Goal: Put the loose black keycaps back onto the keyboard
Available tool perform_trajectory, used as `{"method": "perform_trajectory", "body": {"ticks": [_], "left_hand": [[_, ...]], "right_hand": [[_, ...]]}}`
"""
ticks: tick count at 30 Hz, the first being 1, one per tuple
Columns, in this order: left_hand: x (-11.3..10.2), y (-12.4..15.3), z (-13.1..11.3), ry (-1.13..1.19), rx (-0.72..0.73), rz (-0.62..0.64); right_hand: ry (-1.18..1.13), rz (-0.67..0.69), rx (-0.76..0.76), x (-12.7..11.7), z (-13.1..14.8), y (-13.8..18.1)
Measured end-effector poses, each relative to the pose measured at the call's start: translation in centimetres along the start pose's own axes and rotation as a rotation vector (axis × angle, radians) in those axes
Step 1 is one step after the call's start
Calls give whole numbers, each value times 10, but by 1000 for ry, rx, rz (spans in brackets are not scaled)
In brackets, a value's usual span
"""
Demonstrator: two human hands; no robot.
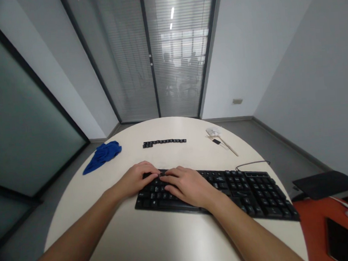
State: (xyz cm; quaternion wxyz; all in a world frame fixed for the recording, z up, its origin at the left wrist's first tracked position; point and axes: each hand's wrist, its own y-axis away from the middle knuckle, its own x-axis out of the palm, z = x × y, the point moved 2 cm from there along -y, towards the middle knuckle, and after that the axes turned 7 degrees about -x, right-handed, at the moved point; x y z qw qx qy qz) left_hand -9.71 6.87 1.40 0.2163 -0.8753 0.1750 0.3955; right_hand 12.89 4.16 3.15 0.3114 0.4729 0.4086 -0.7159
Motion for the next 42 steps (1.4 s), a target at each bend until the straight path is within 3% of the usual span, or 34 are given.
{"method": "perform_trajectory", "body": {"ticks": [6,14,19,32,42], "left_hand": [[12,-2,7,58,-88,-153],[20,-4,7,223,-285,-97],[24,-5,5,135,-292,-126],[28,-5,1,64,-123,-72],[29,-3,6,132,-186,-95]], "right_hand": [[-6,-27,-12,0,0,0],[-8,-28,-10,1,-1,0],[-12,-36,3,0,1,0],[39,-24,11,3,6,-3],[36,-23,-7,3,4,-2]]}}
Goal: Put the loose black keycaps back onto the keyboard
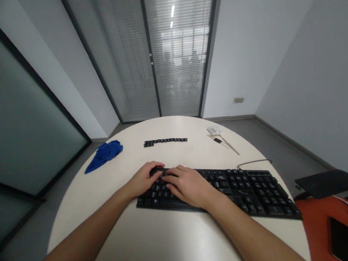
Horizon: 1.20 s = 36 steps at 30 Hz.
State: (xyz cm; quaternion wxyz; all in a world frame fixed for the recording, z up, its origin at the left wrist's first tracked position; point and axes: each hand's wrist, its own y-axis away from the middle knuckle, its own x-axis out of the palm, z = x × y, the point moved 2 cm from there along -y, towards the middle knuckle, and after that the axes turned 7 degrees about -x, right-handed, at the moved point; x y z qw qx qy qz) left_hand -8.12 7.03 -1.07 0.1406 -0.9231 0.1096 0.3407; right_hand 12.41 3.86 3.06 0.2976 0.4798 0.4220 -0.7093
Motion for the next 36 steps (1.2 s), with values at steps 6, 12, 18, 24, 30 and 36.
{"method": "perform_trajectory", "body": {"ticks": [6,12,18,24,30,36], "left_hand": [[-2,-4,2,118,-80,-18],[-14,-12,14,-106,-42,-236],[-27,-31,31,-292,-57,-351],[-37,-61,36,-509,-42,-301],[-33,-82,40,-637,-48,-284],[-25,-90,41,-680,-62,-279]], "right_hand": [[2,-11,-10,0,-1,2],[12,3,-3,0,-1,2],[-8,-18,-21,-1,-1,1],[-9,-12,-21,0,-3,1],[-23,-22,-26,-1,-2,1],[-16,-6,-19,-2,-1,1]]}}
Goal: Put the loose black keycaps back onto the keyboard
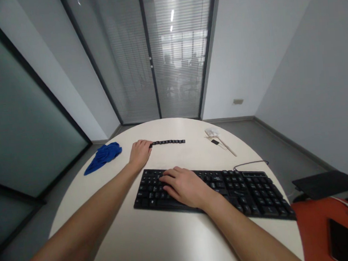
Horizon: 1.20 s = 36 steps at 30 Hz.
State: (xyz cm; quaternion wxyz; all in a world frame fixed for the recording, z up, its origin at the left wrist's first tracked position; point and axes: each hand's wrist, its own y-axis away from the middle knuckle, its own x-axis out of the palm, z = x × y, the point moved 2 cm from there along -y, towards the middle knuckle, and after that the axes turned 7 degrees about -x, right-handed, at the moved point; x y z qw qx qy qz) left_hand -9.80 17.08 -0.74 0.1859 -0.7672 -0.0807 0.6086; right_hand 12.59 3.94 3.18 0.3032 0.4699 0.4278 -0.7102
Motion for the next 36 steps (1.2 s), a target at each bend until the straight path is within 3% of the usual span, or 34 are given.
{"method": "perform_trajectory", "body": {"ticks": [8,16,21,25,36], "left_hand": [[2,2,-4,119,1,13],[-15,33,-17,453,-142,12],[-37,63,-21,657,-167,131],[-53,77,-16,856,-207,389],[-64,81,-19,731,-152,532]], "right_hand": [[-2,17,9,1,-1,0],[1,16,6,1,-1,0],[7,28,8,2,-2,-1],[-3,14,3,2,-2,0],[8,31,20,2,-1,0]]}}
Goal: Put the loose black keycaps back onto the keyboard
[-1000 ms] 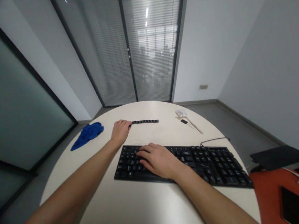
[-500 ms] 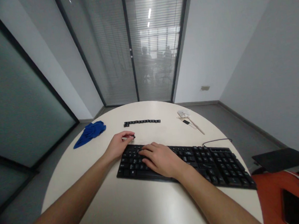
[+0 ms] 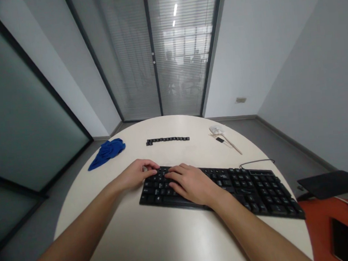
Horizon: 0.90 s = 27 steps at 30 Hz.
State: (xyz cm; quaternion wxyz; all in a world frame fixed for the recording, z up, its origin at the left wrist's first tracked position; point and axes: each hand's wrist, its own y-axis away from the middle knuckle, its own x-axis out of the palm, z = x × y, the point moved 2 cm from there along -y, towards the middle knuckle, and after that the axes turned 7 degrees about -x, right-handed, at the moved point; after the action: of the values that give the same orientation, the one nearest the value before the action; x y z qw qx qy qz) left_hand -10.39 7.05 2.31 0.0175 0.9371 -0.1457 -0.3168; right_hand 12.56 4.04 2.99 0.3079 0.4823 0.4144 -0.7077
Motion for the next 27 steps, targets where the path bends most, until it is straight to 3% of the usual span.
{"method": "perform_trajectory", "body": {"ticks": [11,19,27], "left_hand": [[8,2,5,-135,116,-25],[8,18,-20,-532,214,-106],[6,20,-24,-589,240,-70]], "right_hand": [[-9,-12,-3,1,-1,1],[-4,-14,-7,1,0,0],[17,-18,-6,1,1,0]]}}
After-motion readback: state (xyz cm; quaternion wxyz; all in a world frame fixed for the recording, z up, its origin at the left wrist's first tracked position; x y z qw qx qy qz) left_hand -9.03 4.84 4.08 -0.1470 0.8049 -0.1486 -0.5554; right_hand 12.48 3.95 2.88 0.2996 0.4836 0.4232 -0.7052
